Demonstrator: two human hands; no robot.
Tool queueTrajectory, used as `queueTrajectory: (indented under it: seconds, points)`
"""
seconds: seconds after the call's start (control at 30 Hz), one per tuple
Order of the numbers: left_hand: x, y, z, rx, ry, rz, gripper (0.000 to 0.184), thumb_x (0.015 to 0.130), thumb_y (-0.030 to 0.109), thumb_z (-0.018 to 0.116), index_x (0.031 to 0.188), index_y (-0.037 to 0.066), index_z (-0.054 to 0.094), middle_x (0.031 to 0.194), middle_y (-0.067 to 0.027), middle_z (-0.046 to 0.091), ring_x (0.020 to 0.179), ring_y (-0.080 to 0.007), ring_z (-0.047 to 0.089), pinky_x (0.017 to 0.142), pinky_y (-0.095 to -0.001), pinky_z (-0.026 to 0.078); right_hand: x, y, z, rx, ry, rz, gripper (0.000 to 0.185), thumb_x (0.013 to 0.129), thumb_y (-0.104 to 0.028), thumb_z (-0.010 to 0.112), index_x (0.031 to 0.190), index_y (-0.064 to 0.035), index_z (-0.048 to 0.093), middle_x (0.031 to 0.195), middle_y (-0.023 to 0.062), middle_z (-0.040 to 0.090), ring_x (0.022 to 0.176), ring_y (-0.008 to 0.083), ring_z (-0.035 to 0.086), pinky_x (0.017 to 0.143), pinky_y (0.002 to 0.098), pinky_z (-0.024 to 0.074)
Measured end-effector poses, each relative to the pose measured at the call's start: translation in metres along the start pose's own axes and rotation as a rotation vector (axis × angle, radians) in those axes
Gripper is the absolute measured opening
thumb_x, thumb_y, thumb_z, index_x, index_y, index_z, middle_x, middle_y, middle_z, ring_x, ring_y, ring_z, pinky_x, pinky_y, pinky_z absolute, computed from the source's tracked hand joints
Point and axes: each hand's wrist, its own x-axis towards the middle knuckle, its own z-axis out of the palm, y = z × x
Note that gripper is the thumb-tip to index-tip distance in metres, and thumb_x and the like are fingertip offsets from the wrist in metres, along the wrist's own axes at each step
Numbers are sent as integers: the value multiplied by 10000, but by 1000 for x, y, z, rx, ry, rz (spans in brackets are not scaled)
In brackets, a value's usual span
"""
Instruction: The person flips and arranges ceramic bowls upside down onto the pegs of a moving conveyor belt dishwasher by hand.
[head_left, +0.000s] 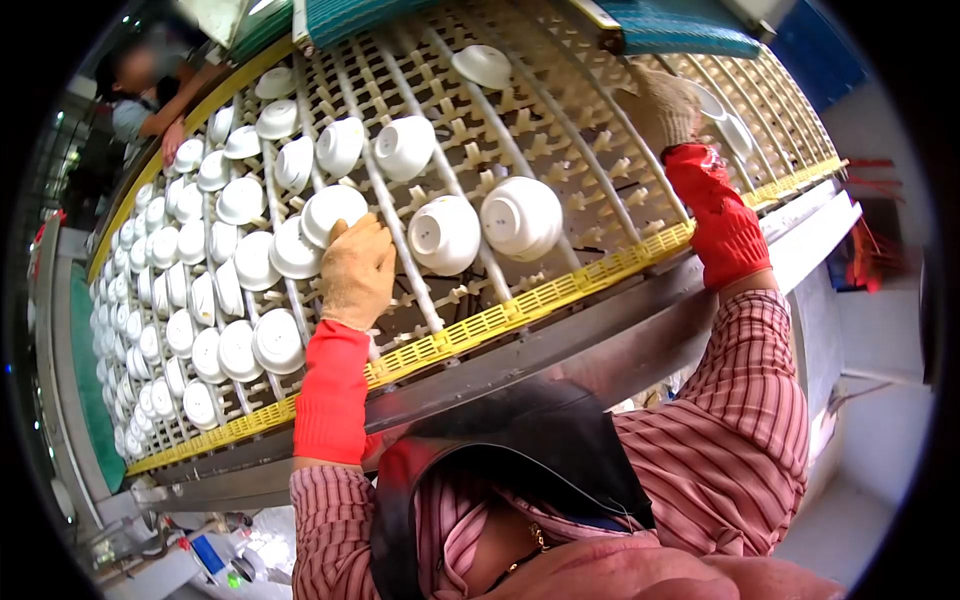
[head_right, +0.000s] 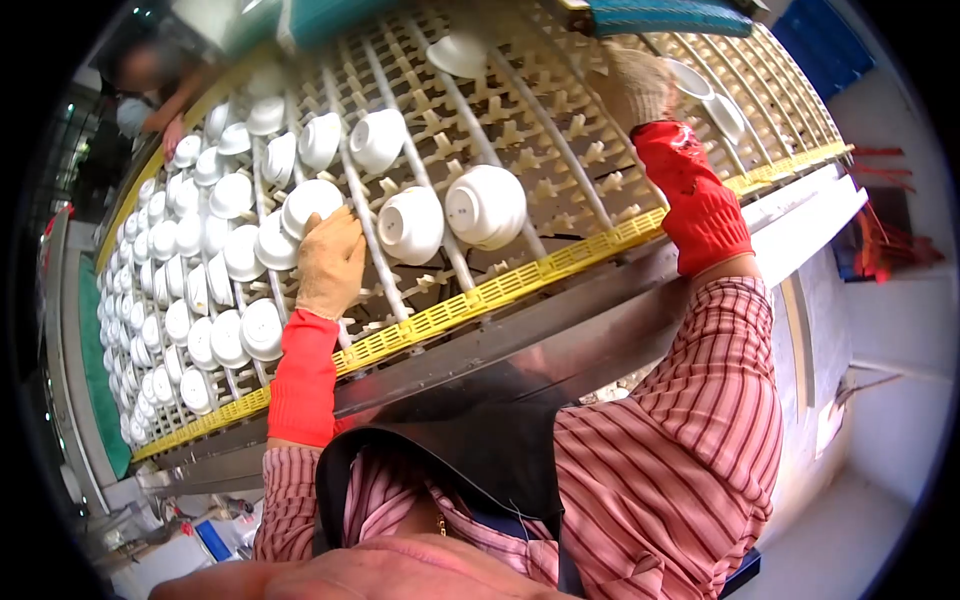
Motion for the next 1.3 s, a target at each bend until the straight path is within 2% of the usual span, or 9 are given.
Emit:
queueTrajectory:
  seconds: [0.2, 0.33, 0.53, 0.6, 0.67, 0.8, 0.93, 1.03, 1.3]
  points:
    - [-2, 1, 0, 52, -56, -32, 67, 951, 74, 663, 941, 8, 660, 946, -168, 631, 998, -419, 651, 964, -558, 481, -32, 105, 32, -201, -289, 249, 450, 1064, -487, 654, 1280, -124, 808, 1148, 182, 817, 984, 363, 776, 910, 488, 614]
    - [-5, 0, 2, -5, -26, -44, 97, 942, 93, 686, 912, 6, 657, 910, -172, 630, 971, -430, 654, 994, -558, 482, -22, 51, 0, 51, -336, 392, 460, 1044, -500, 681, 1213, -99, 830, 1111, 200, 812, 914, 372, 774, 874, 495, 613]
    - [-17, -6, 6, -176, 165, -42, 192, 978, 219, 761, 1054, 43, 759, 999, -174, 743, 995, -405, 735, 1013, -544, 534, -64, -64, -79, 722, -291, -202, 406, 1026, -412, 732, 1096, -23, 825, 917, 223, 769, 846, 382, 748, 790, 473, 584]
    - [-11, 33, -28, -219, 103, -289, 437, 978, 393, 820, 1195, 18, 759, 1106, -228, 760, 1013, -402, 758, 1033, -527, 555, -66, -97, -107, 956, -342, -366, 330, 1044, -313, 736, 1116, -3, 825, 955, 201, 792, 856, 332, 762, 803, 442, 593]
    - [-3, 42, -31, -274, 329, -4, 685, 922, 558, 861, 1272, -14, 723, 1183, -272, 738, 1056, -412, 733, 1034, -521, 576, -48, -104, -77, 1115, -278, -322, 302, 1053, -264, 733, 1093, 22, 824, 1010, 170, 815, 876, 279, 781, 822, 409, 608]
    - [-4, 89, -58, -31, 115, 340, 901, 750, 618, 914, 1343, -20, 680, 1263, -201, 688, 1196, -380, 648, 1078, -522, 549, 41, -73, -59, 953, -27, -244, 430, 998, -277, 785, 1342, -21, 756, 1111, 165, 824, 1013, 308, 800, 924, 413, 616]
    - [-25, 69, 21, 187, -17, 490, 601, 924, 615, 725, 1247, 107, 737, 1210, -94, 754, 1198, -290, 701, 1146, -489, 490, 144, -26, -34, 171, 527, -174, 695, 887, -430, 846, 1478, -100, 689, 1295, 179, 776, 1231, 368, 736, 1048, 500, 579]
    - [-28, 78, 7, 16, -147, 270, 566, 965, 638, 678, 1132, 106, 771, 1070, -96, 785, 1119, -288, 746, 1149, -473, 488, 163, -27, -68, -36, 99, 127, 828, 889, -490, 812, 1597, -129, 577, 1417, 168, 722, 1328, 338, 697, 1100, 495, 553]
    - [-25, 91, -18, -79, -83, 204, 449, 1014, 475, 707, 836, 63, 698, 859, -139, 707, 904, -365, 721, 981, -482, 562, 184, 13, 8, -54, 186, -1, 408, 1031, -421, 648, 1146, -82, 844, 1225, 249, 784, 1093, 442, 769, 1045, 535, 592]
